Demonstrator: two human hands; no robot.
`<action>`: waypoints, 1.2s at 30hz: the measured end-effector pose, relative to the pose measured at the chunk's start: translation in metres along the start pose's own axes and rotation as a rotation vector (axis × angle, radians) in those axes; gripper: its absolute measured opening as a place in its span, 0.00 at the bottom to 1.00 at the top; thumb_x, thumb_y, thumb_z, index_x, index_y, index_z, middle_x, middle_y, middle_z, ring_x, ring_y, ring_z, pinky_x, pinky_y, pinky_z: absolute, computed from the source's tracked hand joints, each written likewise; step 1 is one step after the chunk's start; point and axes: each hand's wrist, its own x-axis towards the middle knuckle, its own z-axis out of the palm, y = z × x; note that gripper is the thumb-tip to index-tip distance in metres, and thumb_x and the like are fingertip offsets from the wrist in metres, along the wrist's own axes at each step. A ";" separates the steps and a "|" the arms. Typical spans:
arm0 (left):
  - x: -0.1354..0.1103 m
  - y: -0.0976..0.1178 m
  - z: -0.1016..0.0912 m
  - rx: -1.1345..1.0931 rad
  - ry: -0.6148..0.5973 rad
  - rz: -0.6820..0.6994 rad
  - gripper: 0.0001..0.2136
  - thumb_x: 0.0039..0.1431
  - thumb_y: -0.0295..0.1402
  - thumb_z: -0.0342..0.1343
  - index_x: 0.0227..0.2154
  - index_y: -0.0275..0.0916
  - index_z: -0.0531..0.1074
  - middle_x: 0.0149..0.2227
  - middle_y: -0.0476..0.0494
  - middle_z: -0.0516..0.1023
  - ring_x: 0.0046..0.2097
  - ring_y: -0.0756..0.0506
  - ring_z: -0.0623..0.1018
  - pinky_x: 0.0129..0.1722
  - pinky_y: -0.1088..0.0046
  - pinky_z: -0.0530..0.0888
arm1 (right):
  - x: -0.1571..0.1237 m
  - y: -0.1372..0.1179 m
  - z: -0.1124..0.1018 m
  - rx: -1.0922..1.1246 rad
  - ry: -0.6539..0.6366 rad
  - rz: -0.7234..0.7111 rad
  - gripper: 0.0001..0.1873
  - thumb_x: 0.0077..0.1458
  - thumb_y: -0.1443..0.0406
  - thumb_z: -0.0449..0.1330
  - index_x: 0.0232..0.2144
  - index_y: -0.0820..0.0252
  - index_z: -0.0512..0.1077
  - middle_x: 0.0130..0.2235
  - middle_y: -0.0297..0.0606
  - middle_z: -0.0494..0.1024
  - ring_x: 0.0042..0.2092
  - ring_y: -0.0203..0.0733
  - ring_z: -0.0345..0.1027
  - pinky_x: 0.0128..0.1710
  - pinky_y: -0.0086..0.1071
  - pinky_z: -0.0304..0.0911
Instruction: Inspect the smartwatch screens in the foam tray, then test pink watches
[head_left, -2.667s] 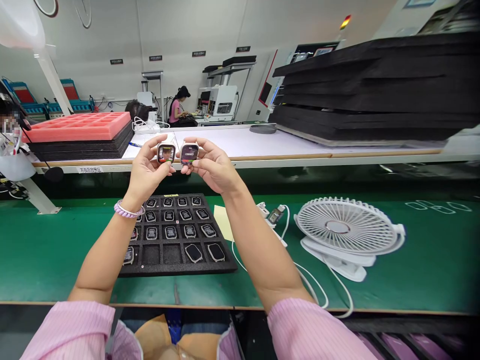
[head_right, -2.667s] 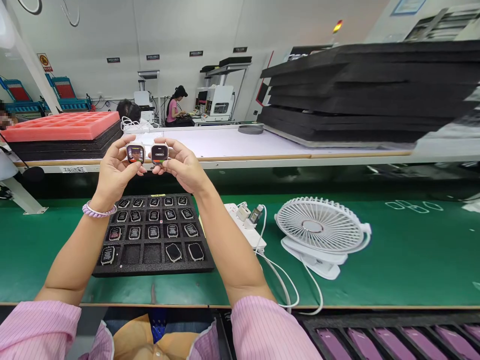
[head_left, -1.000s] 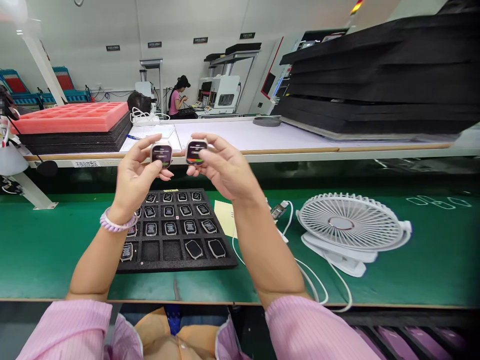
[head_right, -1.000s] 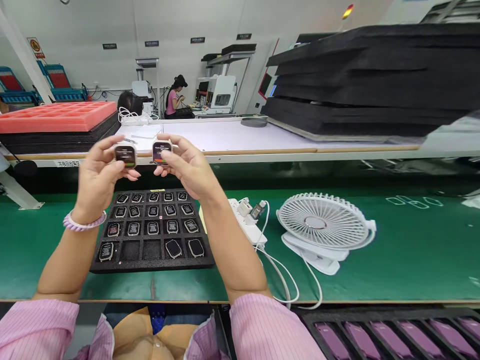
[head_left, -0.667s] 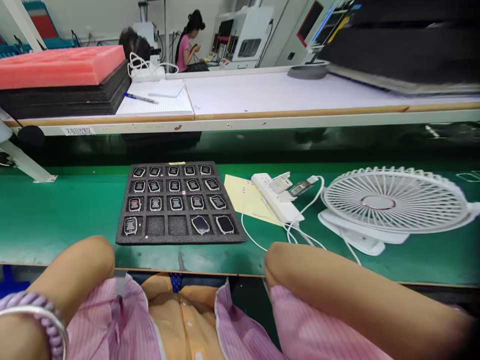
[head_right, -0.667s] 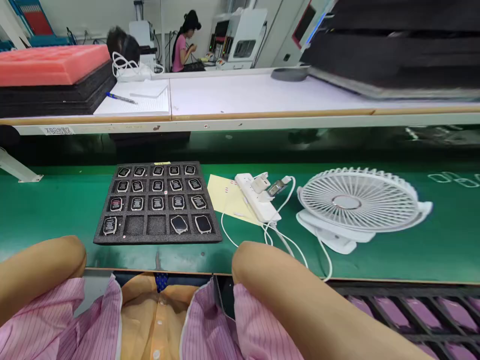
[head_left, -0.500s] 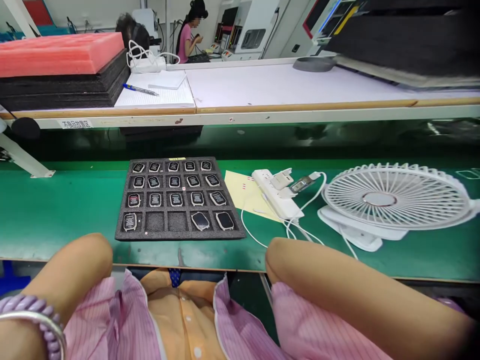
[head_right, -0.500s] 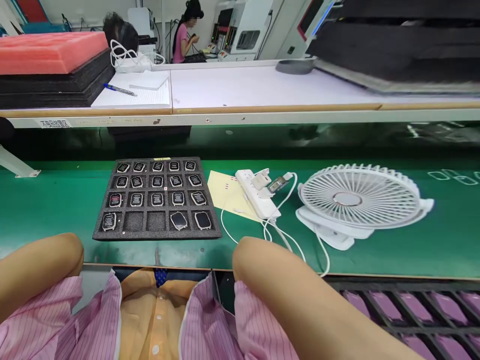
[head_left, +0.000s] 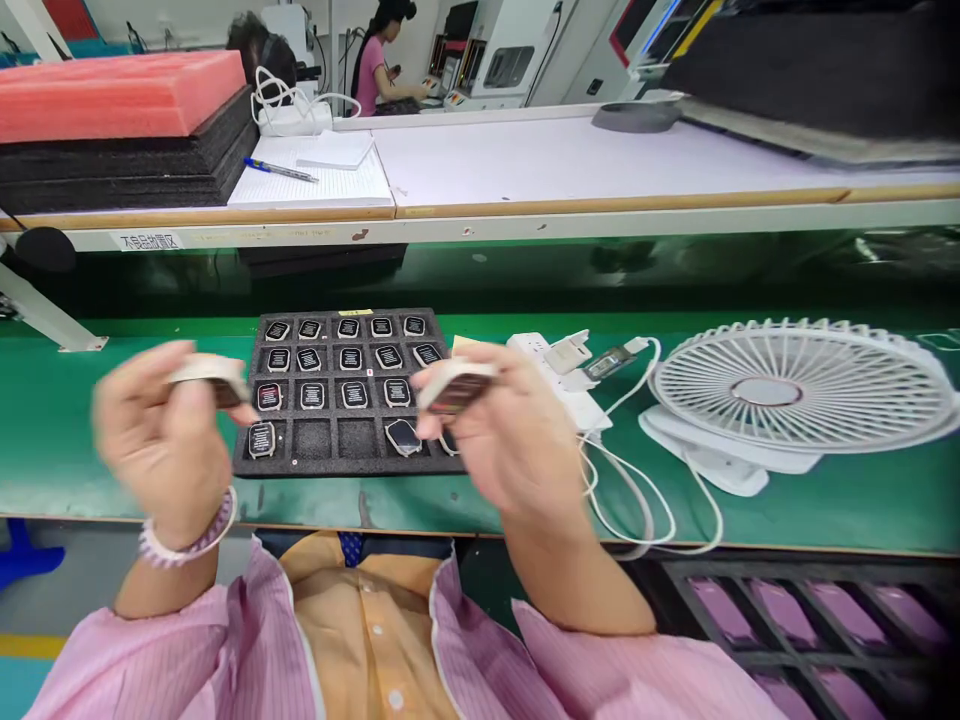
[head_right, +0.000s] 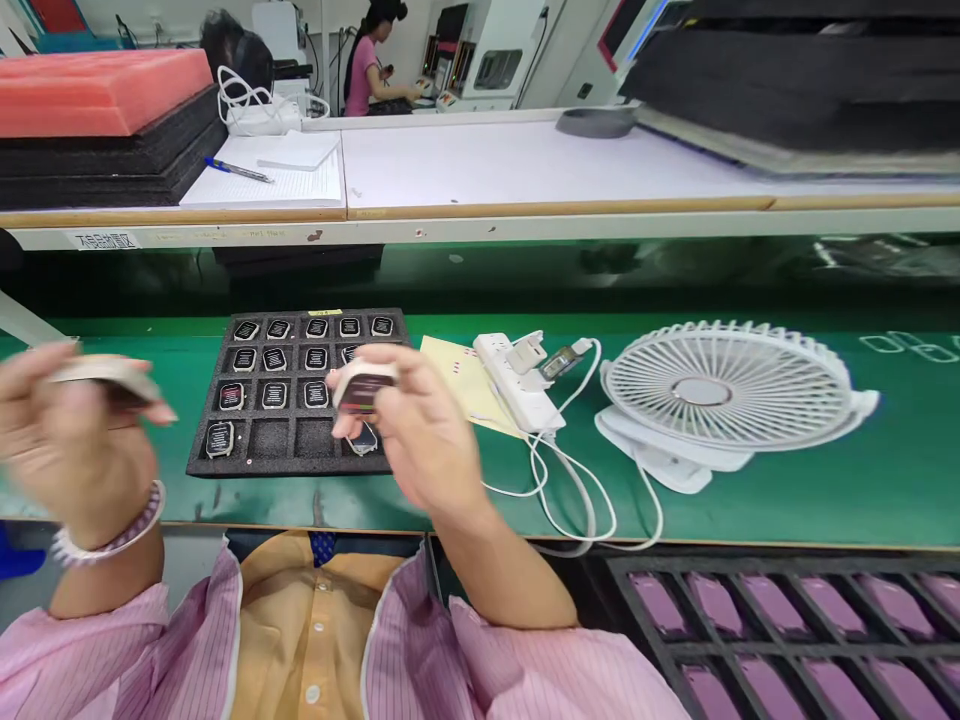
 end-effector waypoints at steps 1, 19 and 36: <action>-0.005 -0.010 0.007 -0.018 -0.013 -0.050 0.11 0.68 0.40 0.60 0.50 0.47 0.74 0.40 0.47 0.79 0.34 0.48 0.79 0.25 0.76 0.76 | 0.003 0.013 0.003 0.035 0.005 0.043 0.21 0.61 0.48 0.71 0.47 0.50 0.72 0.43 0.39 0.80 0.30 0.39 0.73 0.30 0.35 0.72; -0.040 -0.093 -0.011 0.511 -0.743 -0.092 0.18 0.60 0.32 0.65 0.53 0.43 0.72 0.51 0.40 0.76 0.54 0.36 0.75 0.59 0.49 0.73 | 0.003 0.098 -0.011 -0.440 -0.392 0.210 0.28 0.58 0.67 0.64 0.60 0.54 0.65 0.47 0.41 0.75 0.42 0.46 0.75 0.46 0.46 0.75; -0.051 -0.072 0.075 0.738 -0.934 0.079 0.14 0.69 0.40 0.60 0.48 0.37 0.80 0.46 0.37 0.76 0.51 0.36 0.71 0.53 0.55 0.70 | -0.011 0.048 -0.086 -1.652 -0.073 0.045 0.13 0.71 0.59 0.62 0.39 0.62 0.80 0.40 0.47 0.77 0.47 0.58 0.72 0.45 0.45 0.61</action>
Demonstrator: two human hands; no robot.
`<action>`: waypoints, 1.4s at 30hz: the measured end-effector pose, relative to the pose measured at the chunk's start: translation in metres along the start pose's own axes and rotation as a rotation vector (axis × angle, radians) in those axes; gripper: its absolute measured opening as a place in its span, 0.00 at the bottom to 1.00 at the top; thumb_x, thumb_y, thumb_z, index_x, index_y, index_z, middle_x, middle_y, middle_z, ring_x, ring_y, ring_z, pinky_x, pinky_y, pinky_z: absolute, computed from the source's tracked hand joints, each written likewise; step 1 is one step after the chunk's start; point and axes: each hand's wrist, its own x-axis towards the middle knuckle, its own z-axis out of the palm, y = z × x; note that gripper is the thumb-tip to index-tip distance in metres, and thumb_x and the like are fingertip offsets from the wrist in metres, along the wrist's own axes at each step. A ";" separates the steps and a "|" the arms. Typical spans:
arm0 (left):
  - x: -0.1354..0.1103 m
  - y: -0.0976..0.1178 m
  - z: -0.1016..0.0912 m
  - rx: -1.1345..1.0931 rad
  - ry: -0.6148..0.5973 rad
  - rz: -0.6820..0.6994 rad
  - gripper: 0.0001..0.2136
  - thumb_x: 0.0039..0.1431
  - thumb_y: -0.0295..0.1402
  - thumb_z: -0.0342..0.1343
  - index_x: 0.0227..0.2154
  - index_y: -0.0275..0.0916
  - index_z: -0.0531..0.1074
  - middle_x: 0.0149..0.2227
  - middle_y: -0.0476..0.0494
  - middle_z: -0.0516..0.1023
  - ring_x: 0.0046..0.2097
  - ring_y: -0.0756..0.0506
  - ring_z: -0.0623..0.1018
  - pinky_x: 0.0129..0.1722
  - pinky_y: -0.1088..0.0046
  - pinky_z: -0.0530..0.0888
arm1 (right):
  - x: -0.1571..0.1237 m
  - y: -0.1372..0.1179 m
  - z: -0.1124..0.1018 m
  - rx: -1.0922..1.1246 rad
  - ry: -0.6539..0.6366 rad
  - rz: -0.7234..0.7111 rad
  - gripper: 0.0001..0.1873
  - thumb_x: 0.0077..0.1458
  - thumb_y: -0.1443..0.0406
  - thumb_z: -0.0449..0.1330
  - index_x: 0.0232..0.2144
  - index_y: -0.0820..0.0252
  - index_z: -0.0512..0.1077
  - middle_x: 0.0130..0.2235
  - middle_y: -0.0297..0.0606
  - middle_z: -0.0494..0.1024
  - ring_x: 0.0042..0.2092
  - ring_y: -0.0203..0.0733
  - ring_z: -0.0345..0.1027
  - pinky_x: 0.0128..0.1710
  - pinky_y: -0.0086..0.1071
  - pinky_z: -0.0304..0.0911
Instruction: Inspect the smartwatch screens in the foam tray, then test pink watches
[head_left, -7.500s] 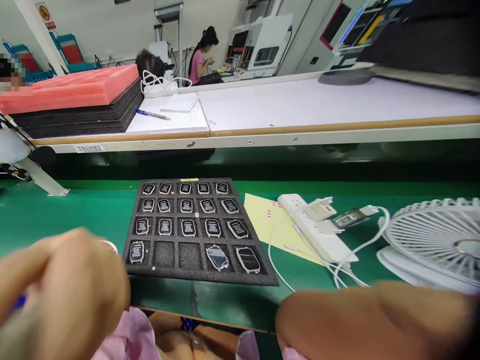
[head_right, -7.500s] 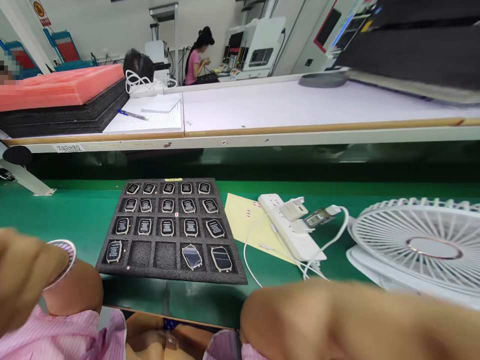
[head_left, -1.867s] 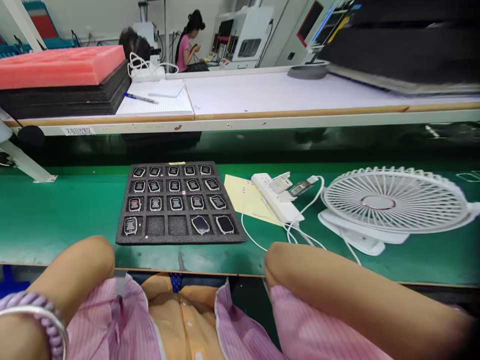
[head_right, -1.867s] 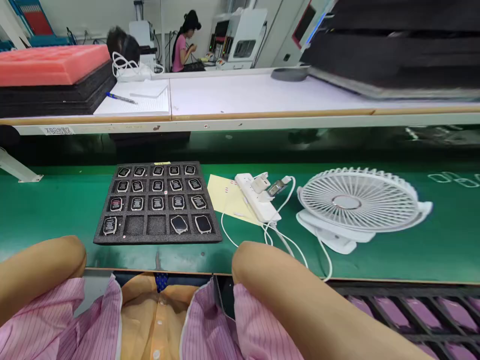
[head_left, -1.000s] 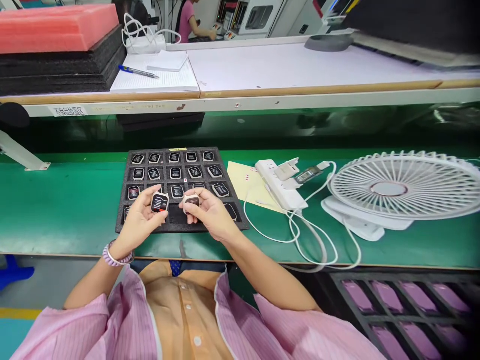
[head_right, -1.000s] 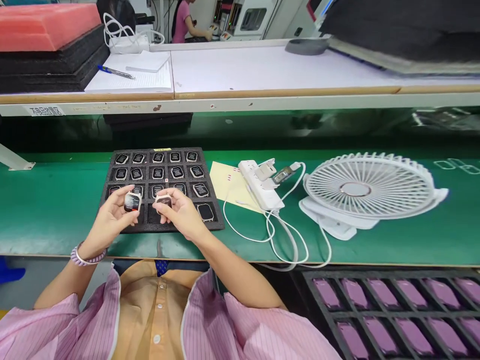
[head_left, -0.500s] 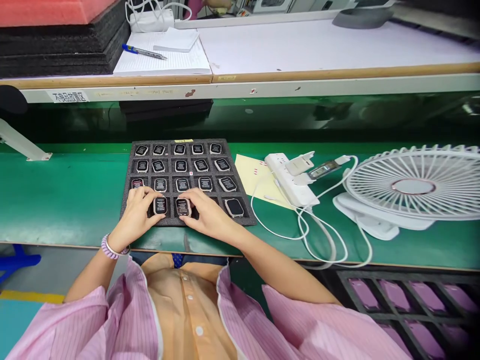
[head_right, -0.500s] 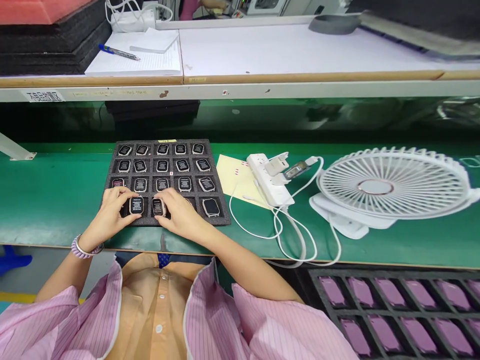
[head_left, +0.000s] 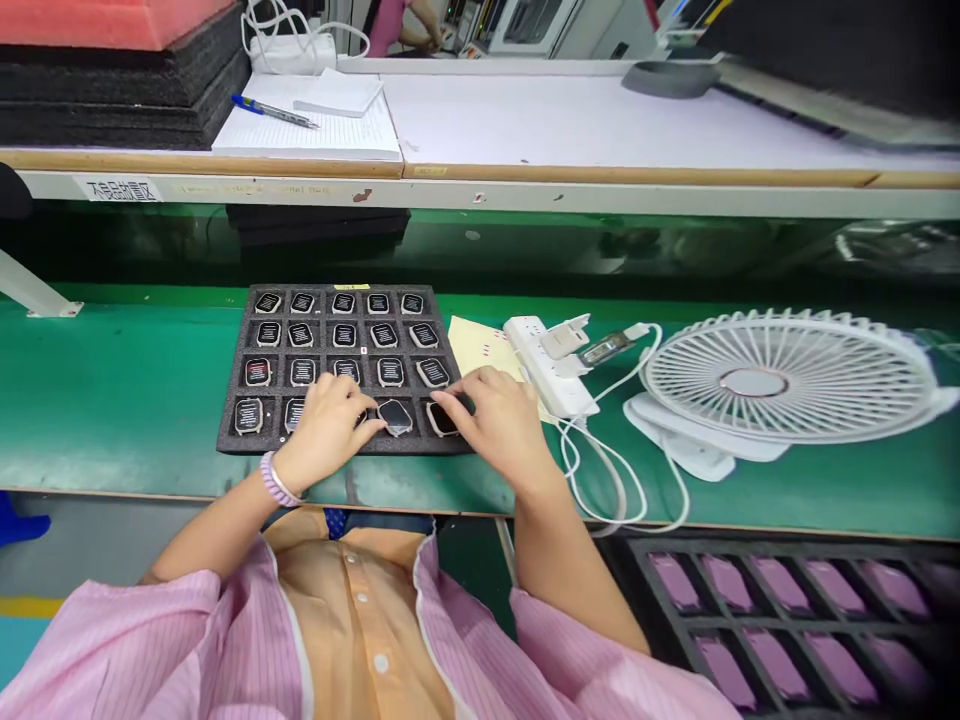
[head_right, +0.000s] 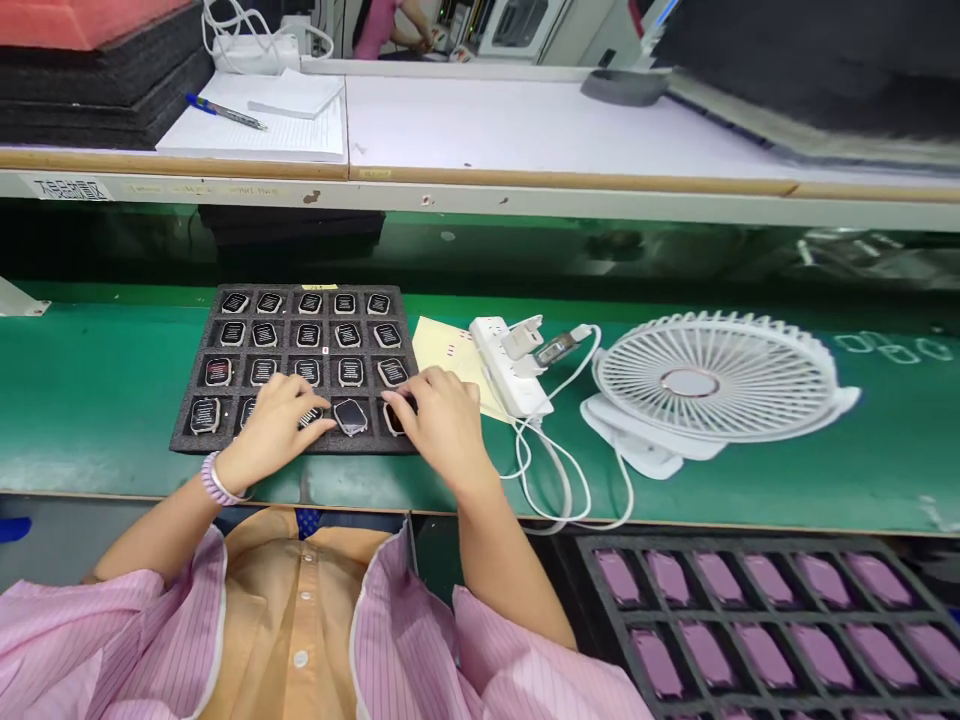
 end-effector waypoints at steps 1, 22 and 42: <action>0.007 0.011 0.006 0.053 -0.037 -0.014 0.15 0.68 0.41 0.61 0.47 0.34 0.80 0.46 0.34 0.76 0.51 0.34 0.71 0.52 0.55 0.71 | -0.003 0.004 0.001 -0.088 -0.039 0.031 0.14 0.70 0.58 0.63 0.36 0.62 0.80 0.38 0.48 0.77 0.45 0.59 0.72 0.43 0.45 0.60; 0.024 -0.008 -0.037 -1.394 0.159 -0.329 0.31 0.51 0.45 0.71 0.54 0.36 0.71 0.35 0.47 0.76 0.33 0.50 0.74 0.33 0.73 0.69 | 0.003 0.001 0.027 1.372 -0.161 0.293 0.32 0.59 0.42 0.67 0.55 0.59 0.73 0.45 0.47 0.82 0.28 0.39 0.67 0.31 0.35 0.62; 0.034 -0.024 -0.038 -0.778 0.434 -0.202 0.21 0.57 0.31 0.57 0.54 0.39 0.71 0.35 0.48 0.73 0.33 0.47 0.71 0.34 0.71 0.69 | 0.064 -0.069 0.013 1.870 -0.322 0.097 0.30 0.51 0.54 0.78 0.54 0.51 0.76 0.41 0.34 0.77 0.36 0.39 0.73 0.40 0.34 0.71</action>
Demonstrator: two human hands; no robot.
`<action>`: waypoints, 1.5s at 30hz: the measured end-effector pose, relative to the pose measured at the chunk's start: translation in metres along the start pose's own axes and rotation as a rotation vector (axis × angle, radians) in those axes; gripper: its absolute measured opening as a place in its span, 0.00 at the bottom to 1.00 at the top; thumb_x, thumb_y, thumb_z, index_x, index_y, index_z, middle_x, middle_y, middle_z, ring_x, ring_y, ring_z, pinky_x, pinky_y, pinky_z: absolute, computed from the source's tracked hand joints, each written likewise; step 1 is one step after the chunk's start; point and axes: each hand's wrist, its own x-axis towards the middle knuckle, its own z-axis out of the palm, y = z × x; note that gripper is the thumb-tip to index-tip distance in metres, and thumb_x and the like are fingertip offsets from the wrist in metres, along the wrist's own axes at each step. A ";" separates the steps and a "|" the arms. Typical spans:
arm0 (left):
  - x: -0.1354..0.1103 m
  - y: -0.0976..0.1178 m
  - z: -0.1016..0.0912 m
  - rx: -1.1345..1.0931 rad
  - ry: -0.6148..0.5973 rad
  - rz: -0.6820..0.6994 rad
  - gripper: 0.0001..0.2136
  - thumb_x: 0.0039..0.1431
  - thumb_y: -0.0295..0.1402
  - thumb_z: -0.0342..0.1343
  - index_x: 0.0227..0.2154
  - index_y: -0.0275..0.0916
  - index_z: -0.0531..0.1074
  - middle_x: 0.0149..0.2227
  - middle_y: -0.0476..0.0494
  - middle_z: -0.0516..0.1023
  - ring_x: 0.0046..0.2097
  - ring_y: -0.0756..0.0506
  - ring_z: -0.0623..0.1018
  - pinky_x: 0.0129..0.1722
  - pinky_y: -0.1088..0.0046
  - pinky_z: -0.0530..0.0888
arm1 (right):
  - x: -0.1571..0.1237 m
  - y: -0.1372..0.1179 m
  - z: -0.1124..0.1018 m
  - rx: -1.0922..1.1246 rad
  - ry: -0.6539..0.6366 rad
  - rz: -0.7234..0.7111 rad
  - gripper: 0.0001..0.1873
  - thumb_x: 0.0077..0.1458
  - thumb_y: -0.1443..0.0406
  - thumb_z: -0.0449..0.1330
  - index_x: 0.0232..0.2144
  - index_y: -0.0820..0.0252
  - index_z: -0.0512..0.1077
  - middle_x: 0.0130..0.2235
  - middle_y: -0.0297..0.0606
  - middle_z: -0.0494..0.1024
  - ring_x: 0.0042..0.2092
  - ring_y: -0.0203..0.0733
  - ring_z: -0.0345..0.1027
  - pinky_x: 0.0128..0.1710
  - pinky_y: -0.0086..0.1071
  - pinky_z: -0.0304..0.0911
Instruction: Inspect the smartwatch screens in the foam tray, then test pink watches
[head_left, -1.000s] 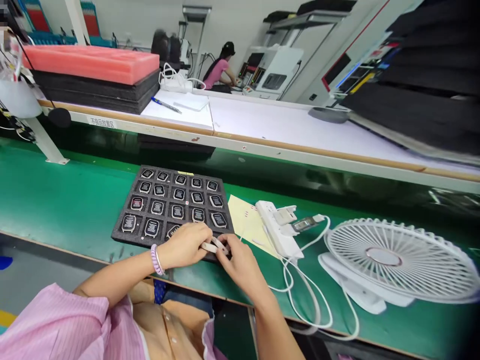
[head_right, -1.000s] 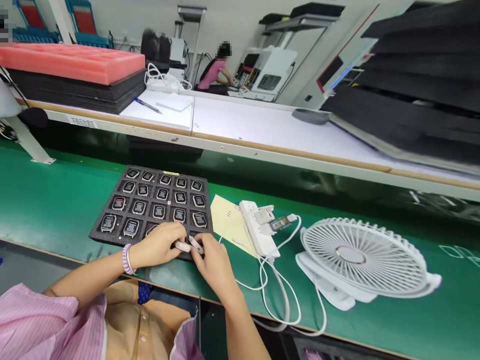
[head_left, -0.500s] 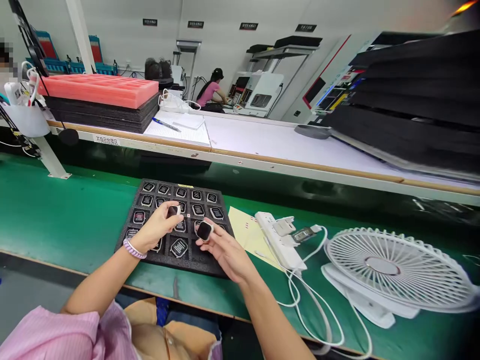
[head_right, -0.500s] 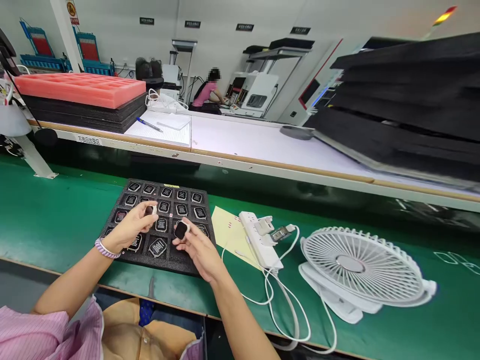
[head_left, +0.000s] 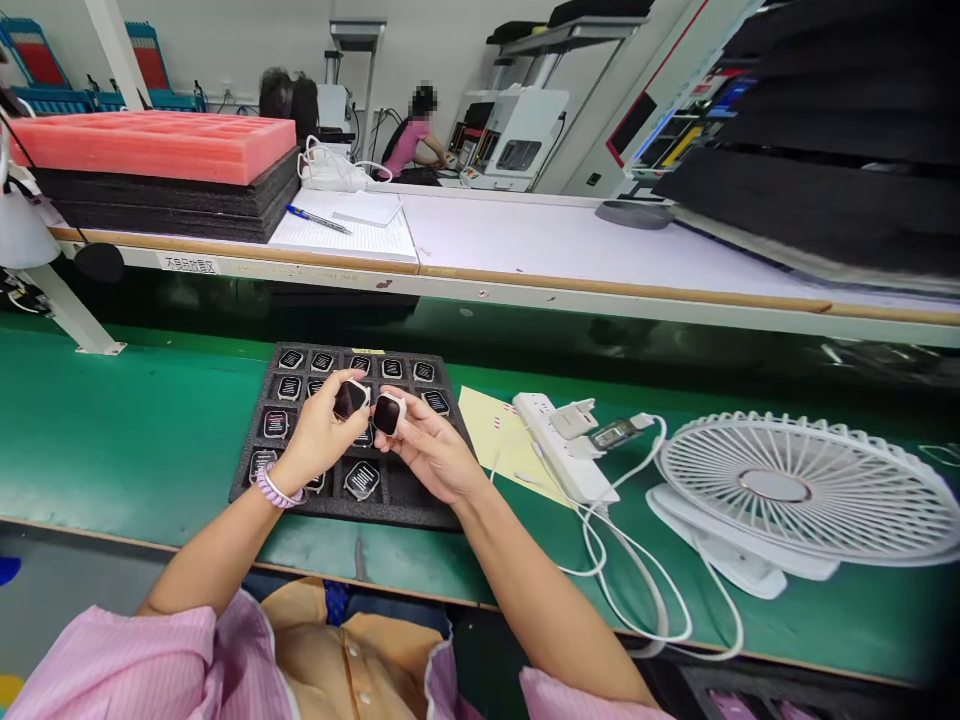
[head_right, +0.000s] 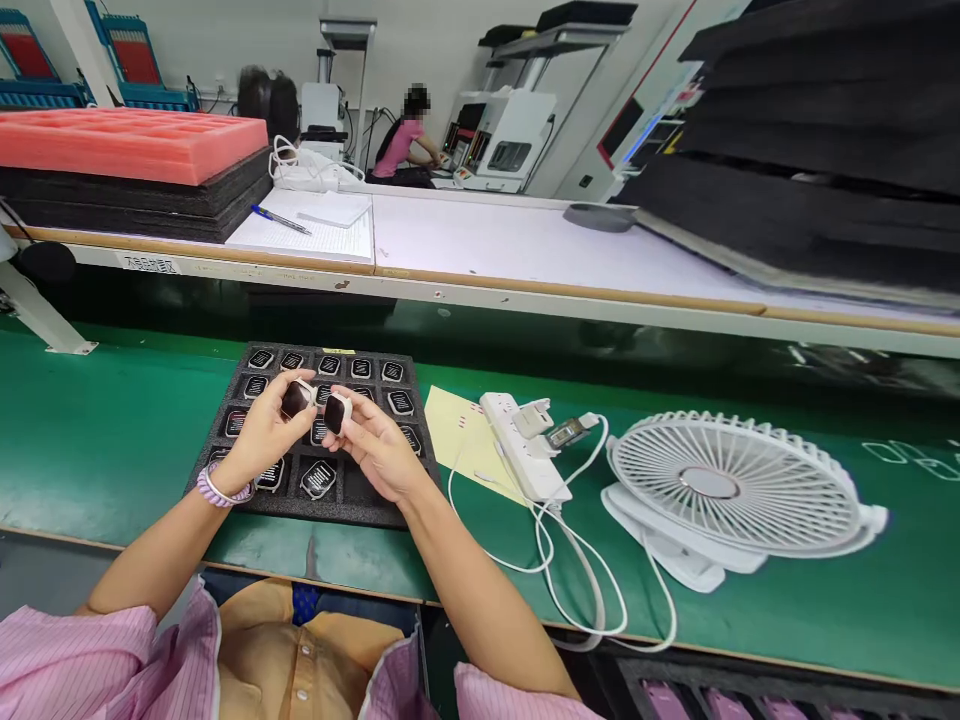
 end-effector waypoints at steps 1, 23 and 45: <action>-0.001 -0.003 0.002 0.014 0.009 0.008 0.21 0.56 0.31 0.57 0.55 0.38 0.71 0.37 0.48 0.74 0.33 0.48 0.71 0.34 0.72 0.69 | 0.000 0.003 -0.003 0.022 0.005 0.021 0.31 0.51 0.55 0.78 0.54 0.51 0.76 0.40 0.34 0.77 0.36 0.39 0.72 0.40 0.34 0.71; -0.009 -0.021 0.012 0.204 0.063 0.049 0.22 0.55 0.30 0.57 0.55 0.40 0.71 0.37 0.47 0.77 0.27 0.51 0.66 0.29 0.74 0.68 | 0.000 0.015 -0.010 0.250 0.061 0.143 0.24 0.51 0.61 0.73 0.51 0.55 0.78 0.42 0.39 0.80 0.32 0.38 0.66 0.34 0.34 0.68; -0.009 -0.021 0.012 0.198 0.050 0.030 0.24 0.55 0.27 0.57 0.56 0.40 0.72 0.37 0.49 0.77 0.25 0.53 0.65 0.26 0.76 0.66 | 0.000 0.013 -0.009 0.167 0.064 0.114 0.22 0.52 0.57 0.70 0.49 0.55 0.77 0.42 0.40 0.78 0.33 0.40 0.64 0.35 0.35 0.66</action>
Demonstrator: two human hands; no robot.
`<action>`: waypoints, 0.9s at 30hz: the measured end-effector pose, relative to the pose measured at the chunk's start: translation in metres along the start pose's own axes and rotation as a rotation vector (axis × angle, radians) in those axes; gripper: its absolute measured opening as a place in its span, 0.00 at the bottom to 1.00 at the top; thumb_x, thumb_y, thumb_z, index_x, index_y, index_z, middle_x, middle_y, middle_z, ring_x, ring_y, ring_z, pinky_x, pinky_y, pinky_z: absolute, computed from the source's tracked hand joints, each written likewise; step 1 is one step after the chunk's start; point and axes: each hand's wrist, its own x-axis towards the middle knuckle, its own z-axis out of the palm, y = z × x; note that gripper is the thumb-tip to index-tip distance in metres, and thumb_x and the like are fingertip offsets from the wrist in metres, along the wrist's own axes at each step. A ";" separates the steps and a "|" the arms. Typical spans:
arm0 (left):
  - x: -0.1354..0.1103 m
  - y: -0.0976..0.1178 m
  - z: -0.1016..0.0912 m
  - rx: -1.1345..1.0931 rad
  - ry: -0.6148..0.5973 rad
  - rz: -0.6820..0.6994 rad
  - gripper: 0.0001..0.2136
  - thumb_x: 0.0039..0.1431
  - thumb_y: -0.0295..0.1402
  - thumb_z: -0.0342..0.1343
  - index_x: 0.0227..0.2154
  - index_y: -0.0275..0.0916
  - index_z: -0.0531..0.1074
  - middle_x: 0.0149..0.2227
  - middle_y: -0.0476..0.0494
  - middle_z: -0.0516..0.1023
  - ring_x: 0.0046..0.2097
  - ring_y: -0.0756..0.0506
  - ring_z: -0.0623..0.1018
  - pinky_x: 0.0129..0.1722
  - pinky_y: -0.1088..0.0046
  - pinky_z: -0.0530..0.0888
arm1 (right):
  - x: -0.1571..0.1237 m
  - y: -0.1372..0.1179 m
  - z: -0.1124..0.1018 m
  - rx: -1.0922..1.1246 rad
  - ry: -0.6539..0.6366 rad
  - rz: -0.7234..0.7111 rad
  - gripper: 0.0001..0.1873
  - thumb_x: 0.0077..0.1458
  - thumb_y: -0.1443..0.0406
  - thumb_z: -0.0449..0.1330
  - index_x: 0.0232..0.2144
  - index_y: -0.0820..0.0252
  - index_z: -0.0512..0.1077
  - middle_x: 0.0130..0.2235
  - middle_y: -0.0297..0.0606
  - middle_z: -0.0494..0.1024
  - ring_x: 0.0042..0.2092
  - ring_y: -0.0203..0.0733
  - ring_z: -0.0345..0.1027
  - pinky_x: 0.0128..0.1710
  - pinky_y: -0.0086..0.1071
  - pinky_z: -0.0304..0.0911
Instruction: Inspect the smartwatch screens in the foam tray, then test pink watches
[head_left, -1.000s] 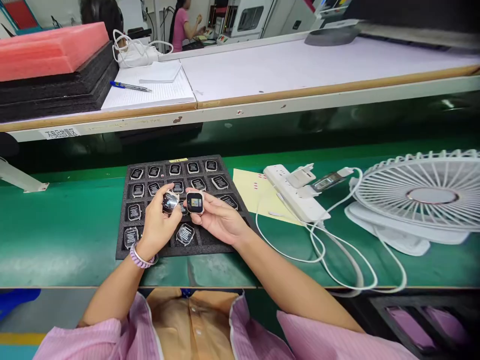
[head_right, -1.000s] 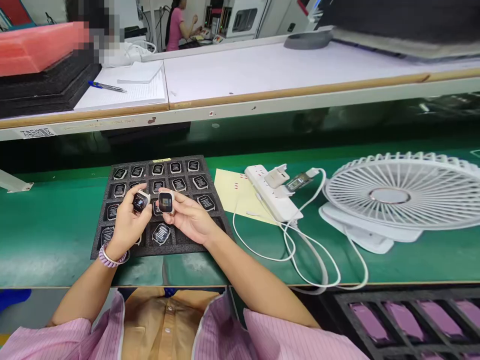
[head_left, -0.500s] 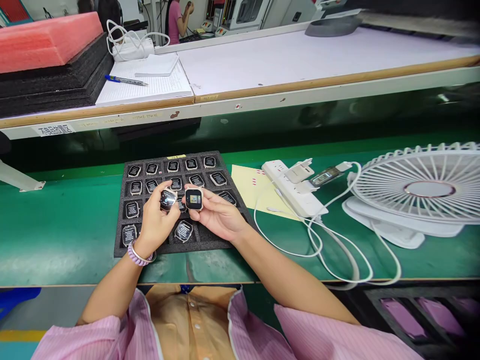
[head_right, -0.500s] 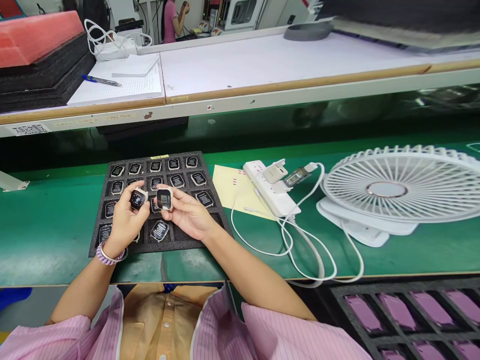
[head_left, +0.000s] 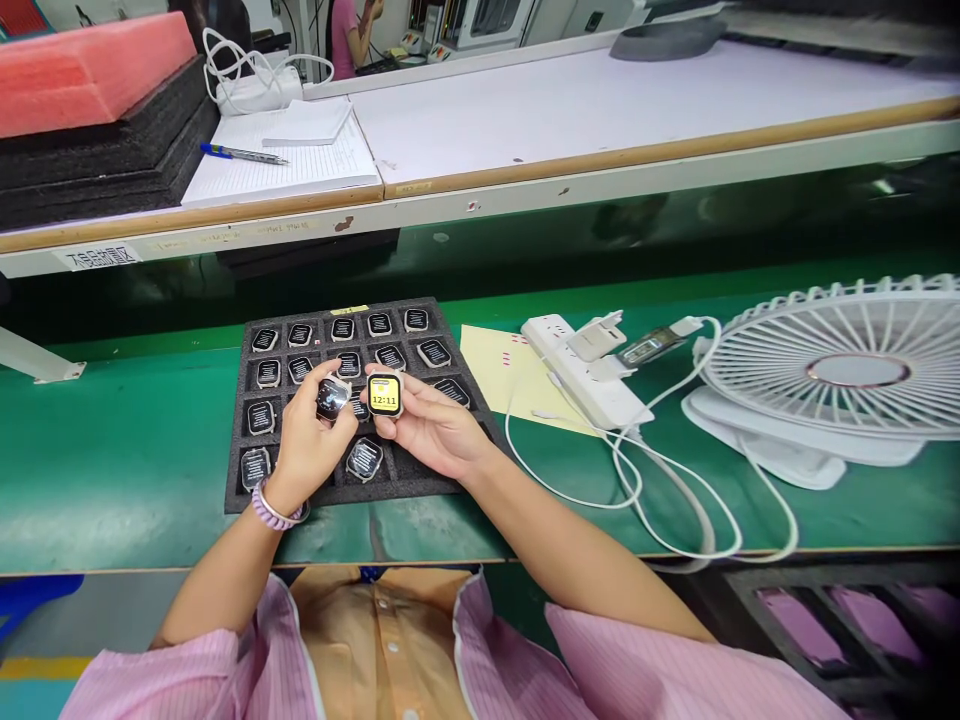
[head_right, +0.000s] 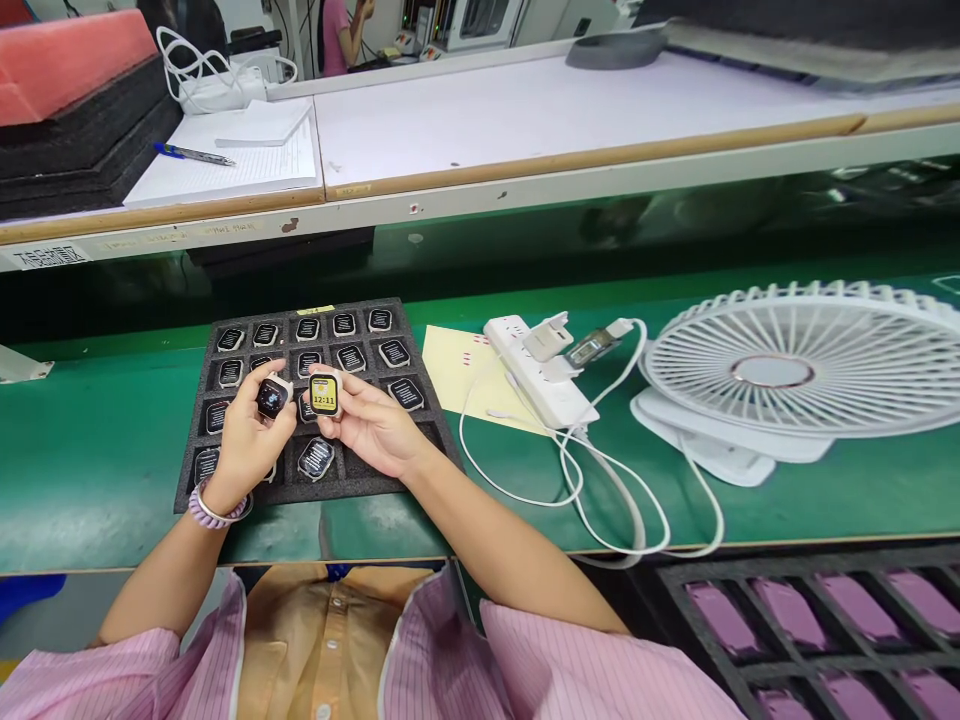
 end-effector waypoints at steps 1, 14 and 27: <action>0.000 -0.001 0.000 0.000 0.002 0.005 0.24 0.55 0.27 0.57 0.56 0.40 0.72 0.37 0.48 0.77 0.25 0.53 0.64 0.26 0.76 0.66 | 0.000 0.000 0.000 -0.005 0.000 0.000 0.22 0.52 0.57 0.71 0.49 0.55 0.77 0.42 0.40 0.78 0.33 0.40 0.64 0.35 0.35 0.66; 0.001 -0.002 0.001 -0.062 0.033 0.012 0.21 0.58 0.31 0.57 0.55 0.40 0.72 0.41 0.45 0.78 0.31 0.50 0.71 0.31 0.75 0.71 | -0.002 0.000 0.002 0.081 -0.023 -0.009 0.23 0.49 0.58 0.75 0.48 0.54 0.80 0.40 0.37 0.79 0.32 0.38 0.64 0.34 0.33 0.64; 0.002 -0.005 0.003 -0.060 0.054 0.087 0.20 0.57 0.28 0.57 0.54 0.38 0.72 0.40 0.46 0.79 0.32 0.50 0.74 0.32 0.75 0.73 | -0.001 0.002 -0.002 0.130 -0.116 -0.022 0.19 0.55 0.63 0.73 0.48 0.57 0.79 0.41 0.38 0.79 0.33 0.35 0.66 0.34 0.28 0.67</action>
